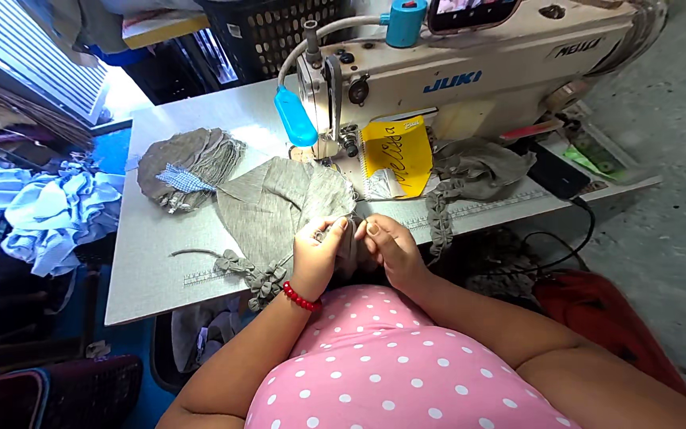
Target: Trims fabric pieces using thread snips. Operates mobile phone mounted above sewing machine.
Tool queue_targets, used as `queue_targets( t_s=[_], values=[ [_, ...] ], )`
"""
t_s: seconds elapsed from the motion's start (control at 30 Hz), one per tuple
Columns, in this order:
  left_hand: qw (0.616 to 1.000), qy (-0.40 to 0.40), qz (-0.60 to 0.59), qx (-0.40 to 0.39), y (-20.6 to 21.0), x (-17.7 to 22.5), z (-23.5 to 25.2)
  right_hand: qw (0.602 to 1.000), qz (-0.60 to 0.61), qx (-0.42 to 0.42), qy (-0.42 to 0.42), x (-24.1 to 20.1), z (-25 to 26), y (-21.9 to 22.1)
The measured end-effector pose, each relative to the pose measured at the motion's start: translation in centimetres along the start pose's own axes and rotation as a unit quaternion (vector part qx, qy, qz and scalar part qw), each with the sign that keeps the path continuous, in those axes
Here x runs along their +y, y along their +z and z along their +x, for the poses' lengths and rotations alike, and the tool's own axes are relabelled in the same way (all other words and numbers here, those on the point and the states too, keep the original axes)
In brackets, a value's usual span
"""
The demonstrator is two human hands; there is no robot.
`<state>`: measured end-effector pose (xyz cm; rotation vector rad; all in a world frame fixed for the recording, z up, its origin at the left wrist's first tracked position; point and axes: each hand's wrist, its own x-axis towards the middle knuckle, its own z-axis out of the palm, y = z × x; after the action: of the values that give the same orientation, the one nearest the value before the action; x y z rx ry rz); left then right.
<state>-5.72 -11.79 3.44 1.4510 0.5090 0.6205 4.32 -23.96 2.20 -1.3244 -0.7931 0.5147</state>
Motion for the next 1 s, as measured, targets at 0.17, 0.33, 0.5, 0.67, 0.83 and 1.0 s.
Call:
queue_targets(
  t_s=[0.17,0.33,0.5,0.67,0.83,1.0],
  values=[
    [0.999,0.022,0.036,-0.010,-0.2,-0.2,0.1,0.967,-0.242,0.046,-0.066,-0.3,1.5,-0.6],
    [0.995,0.028,0.099,-0.010,-1.5,-0.3,0.5,0.964,-0.259,0.007,-0.051,0.1,1.8,-0.9],
    [0.982,0.051,0.176,0.035,-3.4,0.0,1.4,0.965,-0.253,0.004,-0.065,0.9,2.4,-1.6],
    [0.945,0.083,0.314,-0.043,-4.4,0.6,2.3,0.988,-0.134,-0.081,0.009,0.2,2.5,-1.1],
    [0.885,0.141,0.409,-0.170,-3.6,2.8,3.4,0.986,-0.106,-0.130,0.007,-0.5,2.8,-1.2],
    [0.918,0.083,0.334,-0.197,-4.0,3.1,4.3,0.983,-0.143,-0.109,-0.023,-0.7,3.4,-2.0]
  ],
)
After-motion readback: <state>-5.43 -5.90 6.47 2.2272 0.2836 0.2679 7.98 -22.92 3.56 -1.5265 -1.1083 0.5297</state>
